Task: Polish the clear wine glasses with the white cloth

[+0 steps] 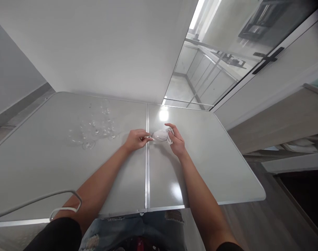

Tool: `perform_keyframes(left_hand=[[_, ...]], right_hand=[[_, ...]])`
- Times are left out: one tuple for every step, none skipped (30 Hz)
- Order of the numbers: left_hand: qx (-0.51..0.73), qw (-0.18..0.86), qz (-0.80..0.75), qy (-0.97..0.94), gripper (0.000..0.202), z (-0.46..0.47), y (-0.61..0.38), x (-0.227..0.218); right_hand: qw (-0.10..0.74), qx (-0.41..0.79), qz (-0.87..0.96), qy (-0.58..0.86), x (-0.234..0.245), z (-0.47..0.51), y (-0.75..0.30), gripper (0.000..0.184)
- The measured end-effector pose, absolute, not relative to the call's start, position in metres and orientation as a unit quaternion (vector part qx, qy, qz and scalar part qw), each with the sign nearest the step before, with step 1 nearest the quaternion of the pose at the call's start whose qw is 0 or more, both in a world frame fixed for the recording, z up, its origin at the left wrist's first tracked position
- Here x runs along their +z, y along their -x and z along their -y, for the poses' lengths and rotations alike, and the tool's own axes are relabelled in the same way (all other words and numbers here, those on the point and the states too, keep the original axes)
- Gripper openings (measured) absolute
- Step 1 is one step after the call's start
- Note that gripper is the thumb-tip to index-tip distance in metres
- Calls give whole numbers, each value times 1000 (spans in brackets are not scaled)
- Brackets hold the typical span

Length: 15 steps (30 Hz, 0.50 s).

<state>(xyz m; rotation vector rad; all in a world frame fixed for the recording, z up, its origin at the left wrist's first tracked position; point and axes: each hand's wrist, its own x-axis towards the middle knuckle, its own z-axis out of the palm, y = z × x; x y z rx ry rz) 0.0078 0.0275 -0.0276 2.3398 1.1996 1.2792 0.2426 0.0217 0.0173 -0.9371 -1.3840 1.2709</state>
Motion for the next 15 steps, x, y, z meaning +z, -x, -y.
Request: perform_keyframes(left_hand=[[446,133,-400,-790,34,-28,-7,-27],[453,146,-396,-785,35,-28,-7,-27],[456,147,-397,-783,36,-29,-7,-27],[456,140,-399,-783,36,-29,-7,-27],[453,126,-404,-785,35,-29,-7,-28],[447,110,-410,-788,35,-29,-8,-28],[438,93,-415,-792,34,-29,-8,-28],[428,78,-421,-796,33,-29,-9,-28],[419,63,-426,-799,32,-28,-9,-28],[412,51,-429,-802,31,-28,-9,-28],[406,42,-429,-806,31,-28,-9,-28],[404,36,-425,-809,30,-28,-9,-27],[403,34,-418,-813,29,-28,-9,-27],[404,36,-411,-817,28,-28,-8,-27],[404,41,-404,-820,27,-28,-8,-26]], right_hand=[[499,521,582,375,17,-21,-244,37],[504,508,594,367,17,-21,-246,34],[510,487,607,366,16,-21,-248,31],[515,459,620,373,15,-21,-249,30],[517,431,632,385,13,-22,-251,30],[517,406,640,399,11,-22,-251,30],[517,388,643,411,10,-22,-251,31],[517,383,640,420,8,-22,-250,32],[518,390,633,423,7,-22,-249,33],[520,409,622,420,7,-23,-247,35],[520,435,609,411,7,-23,-244,37],[518,466,597,398,7,-23,-243,38],[512,495,587,384,7,-23,-241,39],[506,518,581,372,8,-23,-241,39],[500,529,581,364,9,-23,-240,37]])
